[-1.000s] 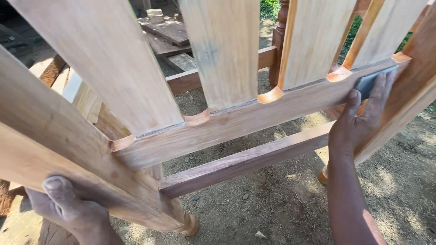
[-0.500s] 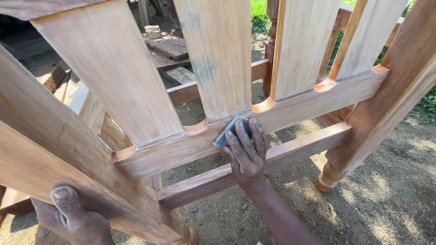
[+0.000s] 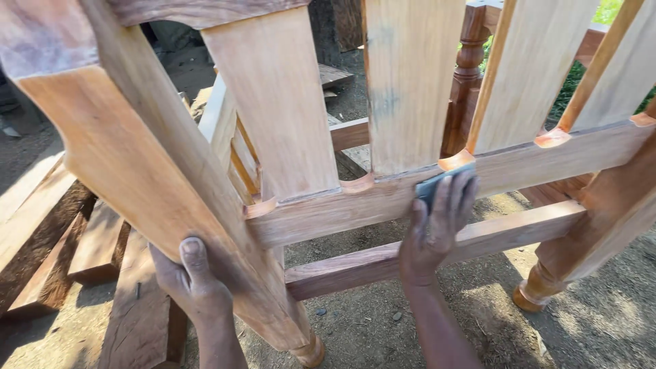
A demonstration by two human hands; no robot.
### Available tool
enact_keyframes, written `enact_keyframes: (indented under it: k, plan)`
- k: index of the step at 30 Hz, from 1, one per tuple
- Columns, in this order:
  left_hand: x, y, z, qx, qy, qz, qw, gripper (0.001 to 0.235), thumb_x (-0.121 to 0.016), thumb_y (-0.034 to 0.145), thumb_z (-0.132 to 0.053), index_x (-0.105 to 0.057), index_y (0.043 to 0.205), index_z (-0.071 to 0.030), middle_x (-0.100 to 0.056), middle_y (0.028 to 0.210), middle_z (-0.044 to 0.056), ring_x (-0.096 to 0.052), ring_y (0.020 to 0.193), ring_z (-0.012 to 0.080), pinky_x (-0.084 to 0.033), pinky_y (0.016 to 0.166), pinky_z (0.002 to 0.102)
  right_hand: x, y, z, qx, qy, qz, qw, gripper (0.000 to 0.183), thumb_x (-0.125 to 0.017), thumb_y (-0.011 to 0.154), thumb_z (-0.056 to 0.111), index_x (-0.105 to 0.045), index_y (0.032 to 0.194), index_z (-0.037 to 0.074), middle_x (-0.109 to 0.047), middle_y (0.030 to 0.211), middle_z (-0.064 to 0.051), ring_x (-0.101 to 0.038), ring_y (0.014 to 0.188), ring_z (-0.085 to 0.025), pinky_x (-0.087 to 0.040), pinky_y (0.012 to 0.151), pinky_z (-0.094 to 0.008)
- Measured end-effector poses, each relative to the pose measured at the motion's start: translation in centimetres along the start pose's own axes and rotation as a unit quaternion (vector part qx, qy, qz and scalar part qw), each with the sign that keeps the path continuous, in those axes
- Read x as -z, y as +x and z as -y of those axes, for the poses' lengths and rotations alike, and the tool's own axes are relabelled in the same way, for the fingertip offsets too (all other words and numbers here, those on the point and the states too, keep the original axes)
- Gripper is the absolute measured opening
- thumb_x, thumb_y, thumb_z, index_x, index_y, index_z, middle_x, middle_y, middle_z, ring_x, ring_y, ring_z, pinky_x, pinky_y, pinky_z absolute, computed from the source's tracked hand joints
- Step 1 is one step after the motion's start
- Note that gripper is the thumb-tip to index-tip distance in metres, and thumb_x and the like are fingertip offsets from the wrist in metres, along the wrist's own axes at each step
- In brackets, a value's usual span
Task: The person sands a wooden chair with sandpaper.
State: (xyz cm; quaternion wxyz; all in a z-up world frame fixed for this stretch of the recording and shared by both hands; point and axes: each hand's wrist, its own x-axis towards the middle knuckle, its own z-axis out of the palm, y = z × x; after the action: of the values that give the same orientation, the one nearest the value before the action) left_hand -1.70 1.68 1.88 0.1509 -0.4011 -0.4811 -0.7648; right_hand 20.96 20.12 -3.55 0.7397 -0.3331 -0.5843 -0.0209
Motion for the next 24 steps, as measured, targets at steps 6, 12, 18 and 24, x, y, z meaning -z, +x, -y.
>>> enact_keyframes:
  k: [6, 12, 18, 24]
  plan:
    - [0.5, -0.1, -0.1, 0.028, -0.049, 0.024, 0.998, 0.077, -0.06, 0.107, -0.055, -0.041, 0.15, 0.006, -0.056, 0.132, 0.01, -0.052, 0.123, 0.0164, -0.042, 0.111, 0.033, -4.1, -4.4, 5.3, 0.146, -0.038, 0.108, 0.983, 0.044, -0.052, 0.111, 0.028, -0.052, 0.149, 0.008, -0.04, 0.164, -0.011, -0.022, 0.159, -0.037, -0.013, 0.133, -0.054]
    - [0.8, 0.0, 0.0, 0.043, -0.044, 0.037, 0.997, 0.071, -0.06, 0.108, -0.05, -0.041, 0.148, 0.005, -0.058, 0.131, 0.011, -0.054, 0.122, 0.0169, -0.044, 0.11, 0.034, -1.8, -2.7, -0.2, 0.13, -0.047, 0.077, 0.987, 0.055, -0.048, 0.112, 0.036, -0.043, 0.157, 0.005, -0.039, 0.166, -0.017, -0.025, 0.16, -0.038, -0.014, 0.135, -0.052]
    - [0.6, -0.1, 0.1, 0.036, -0.013, 0.026, 0.999, 0.062, -0.058, 0.109, -0.043, -0.044, 0.147, 0.005, -0.061, 0.126, 0.012, -0.058, 0.117, 0.0178, -0.048, 0.104, 0.033, -1.1, -1.5, 0.9, 0.01, -0.091, 0.051, 0.995, 0.073, -0.03, 0.114, 0.052, -0.013, 0.167, 0.006, -0.01, 0.176, -0.02, -0.008, 0.166, -0.038, -0.006, 0.136, -0.055]
    - [0.9, -0.1, 0.2, 0.047, -0.004, 0.035, 0.998, 0.062, -0.057, 0.11, -0.042, -0.042, 0.147, 0.005, -0.06, 0.124, 0.012, -0.059, 0.115, 0.0176, -0.049, 0.102, 0.035, -4.2, -5.3, 7.5, 0.076, -0.046, 0.125, 0.988, 0.08, -0.026, 0.111, 0.057, -0.006, 0.168, 0.005, -0.005, 0.175, -0.02, -0.002, 0.164, -0.038, 0.0, 0.134, -0.057]
